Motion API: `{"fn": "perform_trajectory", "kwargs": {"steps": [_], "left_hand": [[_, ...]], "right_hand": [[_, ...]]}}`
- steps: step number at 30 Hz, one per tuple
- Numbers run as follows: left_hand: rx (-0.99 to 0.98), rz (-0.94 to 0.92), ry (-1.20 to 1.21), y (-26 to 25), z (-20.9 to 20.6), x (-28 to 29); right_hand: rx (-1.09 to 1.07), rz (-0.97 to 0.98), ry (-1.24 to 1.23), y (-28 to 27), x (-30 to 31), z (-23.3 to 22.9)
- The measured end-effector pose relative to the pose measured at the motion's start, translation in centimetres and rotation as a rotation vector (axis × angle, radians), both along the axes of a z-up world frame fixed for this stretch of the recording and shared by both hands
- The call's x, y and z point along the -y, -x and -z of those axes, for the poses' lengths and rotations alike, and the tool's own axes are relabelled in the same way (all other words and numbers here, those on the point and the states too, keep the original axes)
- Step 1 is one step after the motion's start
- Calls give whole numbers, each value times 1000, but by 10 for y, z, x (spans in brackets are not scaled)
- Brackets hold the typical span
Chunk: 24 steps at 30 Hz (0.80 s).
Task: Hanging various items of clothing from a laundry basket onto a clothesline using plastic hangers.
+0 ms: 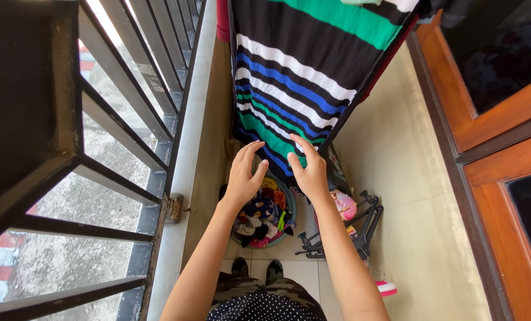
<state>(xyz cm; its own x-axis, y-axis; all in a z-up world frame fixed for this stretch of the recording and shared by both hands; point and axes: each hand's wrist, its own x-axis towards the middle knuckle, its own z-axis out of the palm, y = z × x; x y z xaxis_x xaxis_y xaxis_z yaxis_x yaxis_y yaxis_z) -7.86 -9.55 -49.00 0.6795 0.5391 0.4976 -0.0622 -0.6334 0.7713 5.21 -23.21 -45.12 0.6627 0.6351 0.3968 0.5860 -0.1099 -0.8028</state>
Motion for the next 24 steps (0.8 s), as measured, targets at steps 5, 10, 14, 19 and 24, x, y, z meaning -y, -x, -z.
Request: {"fn": "perform_trajectory", "kwargs": {"steps": [5,10,14,19,24], "left_hand": [[-46,4,67,-3,25,-8],[-102,0,124,-6,54,-17],[-142,-4,199,-4,77,-19],[-201,-2,254,3,108,-19],[-265,-5,322,12,136,-15]], "right_hand": [[-32,-3,33,-9,-8,27],[-70,-9,90,-11,-15,53],[-127,8,144,-12,-15,81],[-178,32,211,-10,-12,120],[-239,35,284,-5,-6,149]]}}
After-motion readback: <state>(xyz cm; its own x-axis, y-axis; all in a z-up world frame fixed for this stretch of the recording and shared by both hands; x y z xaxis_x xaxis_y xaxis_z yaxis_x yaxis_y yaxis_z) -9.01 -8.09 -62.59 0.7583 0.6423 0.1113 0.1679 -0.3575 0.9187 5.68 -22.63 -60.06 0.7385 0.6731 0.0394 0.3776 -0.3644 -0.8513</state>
